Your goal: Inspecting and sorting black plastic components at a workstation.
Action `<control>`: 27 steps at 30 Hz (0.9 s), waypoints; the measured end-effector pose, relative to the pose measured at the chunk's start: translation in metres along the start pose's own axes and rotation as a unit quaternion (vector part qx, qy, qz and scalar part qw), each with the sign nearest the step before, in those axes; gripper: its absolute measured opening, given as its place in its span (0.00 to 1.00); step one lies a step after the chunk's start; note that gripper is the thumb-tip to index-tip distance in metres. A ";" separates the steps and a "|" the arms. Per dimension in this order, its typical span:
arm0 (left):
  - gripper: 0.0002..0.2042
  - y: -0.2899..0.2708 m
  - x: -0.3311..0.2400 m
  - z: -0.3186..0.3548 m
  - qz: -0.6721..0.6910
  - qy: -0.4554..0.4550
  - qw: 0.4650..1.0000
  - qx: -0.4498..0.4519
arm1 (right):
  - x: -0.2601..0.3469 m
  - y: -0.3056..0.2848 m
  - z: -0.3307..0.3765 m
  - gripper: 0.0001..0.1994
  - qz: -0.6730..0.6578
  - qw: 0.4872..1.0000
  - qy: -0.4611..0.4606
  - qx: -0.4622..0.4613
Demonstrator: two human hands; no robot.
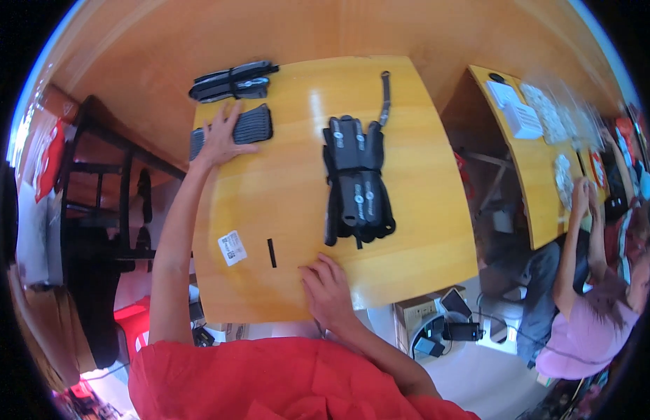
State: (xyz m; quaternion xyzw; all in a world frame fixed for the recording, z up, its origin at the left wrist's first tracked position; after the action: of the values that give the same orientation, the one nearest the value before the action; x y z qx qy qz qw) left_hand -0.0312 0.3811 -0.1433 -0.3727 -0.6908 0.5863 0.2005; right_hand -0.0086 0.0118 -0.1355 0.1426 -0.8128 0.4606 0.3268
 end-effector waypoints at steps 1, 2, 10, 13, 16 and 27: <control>0.55 -0.015 -0.007 0.004 0.008 -0.009 1.000 -0.027 | 0.002 0.000 0.000 0.12 -0.008 1.000 -0.007 0.005; 0.55 -0.023 -0.015 0.009 0.012 0.001 1.000 -0.026 | 0.001 -0.001 0.000 0.12 -0.002 1.000 -0.001 -0.002; 0.19 -0.083 -0.072 0.131 0.375 -0.072 0.921 -0.076 | 0.016 -0.022 0.019 0.12 -0.040 0.988 -0.136 -0.064; 0.12 -0.070 -0.074 0.208 0.478 -0.140 0.866 -0.052 | 0.011 -0.065 -0.005 0.10 -0.011 0.972 -0.153 -0.178; 0.08 -0.076 -0.092 0.267 0.573 -0.211 0.789 -0.064 | -0.024 -0.103 -0.056 0.15 0.016 0.977 0.011 -0.214; 0.16 -0.065 -0.180 0.263 0.645 -0.189 0.740 0.019 | -0.111 -0.070 -0.094 0.42 -0.048 0.947 0.316 -0.007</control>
State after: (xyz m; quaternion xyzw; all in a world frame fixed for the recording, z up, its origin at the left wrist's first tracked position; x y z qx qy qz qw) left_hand -0.1217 0.0700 -0.1127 -0.6067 -0.2977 0.6468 -0.3534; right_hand 0.1487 0.0463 -0.1290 0.0264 -0.6631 0.4601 0.5899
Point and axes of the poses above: each hand's wrist, its own z-axis away from the middle knuckle, its own y-axis out of the palm, x = y × z, the point moved 6 cm from there along -z, towards the middle knuckle, and after that the axes turned 3 degrees about -x, right-handed, at the moved point
